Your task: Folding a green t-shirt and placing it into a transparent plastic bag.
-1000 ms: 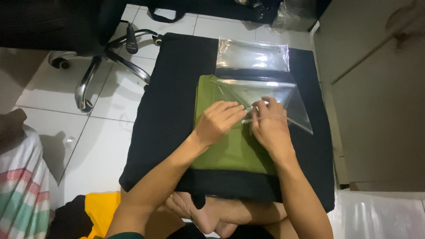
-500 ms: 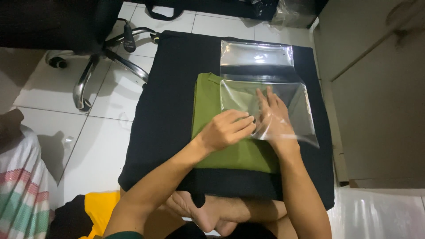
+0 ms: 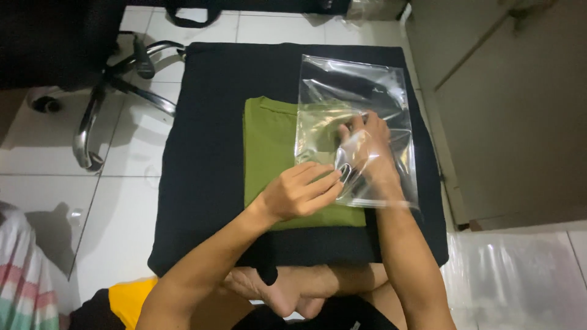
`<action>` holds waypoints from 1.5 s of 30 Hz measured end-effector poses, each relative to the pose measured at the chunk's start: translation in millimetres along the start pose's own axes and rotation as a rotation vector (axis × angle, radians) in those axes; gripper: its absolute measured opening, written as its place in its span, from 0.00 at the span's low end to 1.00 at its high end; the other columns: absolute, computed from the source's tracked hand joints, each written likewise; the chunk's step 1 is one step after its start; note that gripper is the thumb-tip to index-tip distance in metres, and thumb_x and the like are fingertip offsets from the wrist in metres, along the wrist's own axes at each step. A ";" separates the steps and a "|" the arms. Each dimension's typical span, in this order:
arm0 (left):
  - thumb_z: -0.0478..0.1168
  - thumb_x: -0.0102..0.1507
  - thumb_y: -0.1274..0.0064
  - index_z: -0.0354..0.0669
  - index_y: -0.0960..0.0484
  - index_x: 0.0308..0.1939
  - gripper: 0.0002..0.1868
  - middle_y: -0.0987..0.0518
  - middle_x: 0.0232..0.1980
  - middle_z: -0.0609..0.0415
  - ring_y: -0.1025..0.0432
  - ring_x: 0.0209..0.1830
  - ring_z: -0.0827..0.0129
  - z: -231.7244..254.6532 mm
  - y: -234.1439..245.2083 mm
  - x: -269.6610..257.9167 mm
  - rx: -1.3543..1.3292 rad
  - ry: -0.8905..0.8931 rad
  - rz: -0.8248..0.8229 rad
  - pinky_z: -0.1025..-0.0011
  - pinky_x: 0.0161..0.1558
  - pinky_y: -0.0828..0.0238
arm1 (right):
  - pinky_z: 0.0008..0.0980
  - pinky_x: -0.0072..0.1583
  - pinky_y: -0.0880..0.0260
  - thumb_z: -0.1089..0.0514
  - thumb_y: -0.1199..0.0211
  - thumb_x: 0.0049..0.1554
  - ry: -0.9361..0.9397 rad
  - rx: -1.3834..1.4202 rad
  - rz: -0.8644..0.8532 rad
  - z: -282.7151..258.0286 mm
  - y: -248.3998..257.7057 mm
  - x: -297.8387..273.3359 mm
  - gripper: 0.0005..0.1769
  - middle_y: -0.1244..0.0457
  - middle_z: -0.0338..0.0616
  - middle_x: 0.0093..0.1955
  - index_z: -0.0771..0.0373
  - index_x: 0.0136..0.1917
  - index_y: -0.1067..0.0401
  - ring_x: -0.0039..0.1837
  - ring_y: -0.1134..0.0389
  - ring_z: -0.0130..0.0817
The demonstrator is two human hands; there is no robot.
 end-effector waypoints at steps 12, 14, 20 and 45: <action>0.37 0.69 0.49 0.44 0.15 0.40 0.07 0.14 0.43 0.49 0.17 0.42 0.62 31.6 1.0 9.0 -0.132 -0.065 -0.005 0.68 0.46 0.18 | 0.72 0.68 0.47 0.31 0.50 0.67 -0.145 0.111 -0.127 25.8 -11.3 15.0 0.37 0.39 0.62 0.68 0.51 0.81 0.42 0.69 0.42 0.69; 0.36 0.66 0.45 0.44 0.16 0.45 0.05 0.15 0.48 0.50 0.19 0.47 0.62 27.5 0.1 13.7 -0.142 -0.035 -0.162 0.67 0.51 0.20 | 0.67 0.69 0.49 0.36 0.41 0.62 -0.193 0.162 -0.099 24.2 9.2 21.3 0.44 0.53 0.68 0.76 0.53 0.83 0.50 0.71 0.44 0.69; 0.36 0.64 0.40 0.45 0.17 0.52 0.12 0.19 0.55 0.49 0.23 0.51 0.64 7.3 -15.3 -4.0 -0.086 0.099 -0.334 0.67 0.52 0.23 | 0.77 0.77 0.63 0.31 0.38 0.66 -0.280 0.255 0.076 55.0 28.4 21.5 0.54 0.77 0.64 0.86 0.44 0.86 0.72 0.85 0.63 0.73; 0.34 0.67 0.43 0.47 0.13 0.44 0.05 0.15 0.42 0.52 0.21 0.41 0.64 -6.1 2.9 -6.8 0.138 0.066 -0.041 0.60 0.50 0.22 | 0.82 0.72 0.69 0.26 0.46 0.64 -0.326 0.124 -0.049 48.7 -11.0 3.2 0.54 0.59 0.89 0.77 0.68 0.83 0.55 0.78 0.59 0.89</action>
Point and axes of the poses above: each hand's wrist, its own x-axis towards the middle knuckle, its own y-axis out of the back of the hand, z = x × y, the point moved 9 cm from there along x, towards the middle knuckle
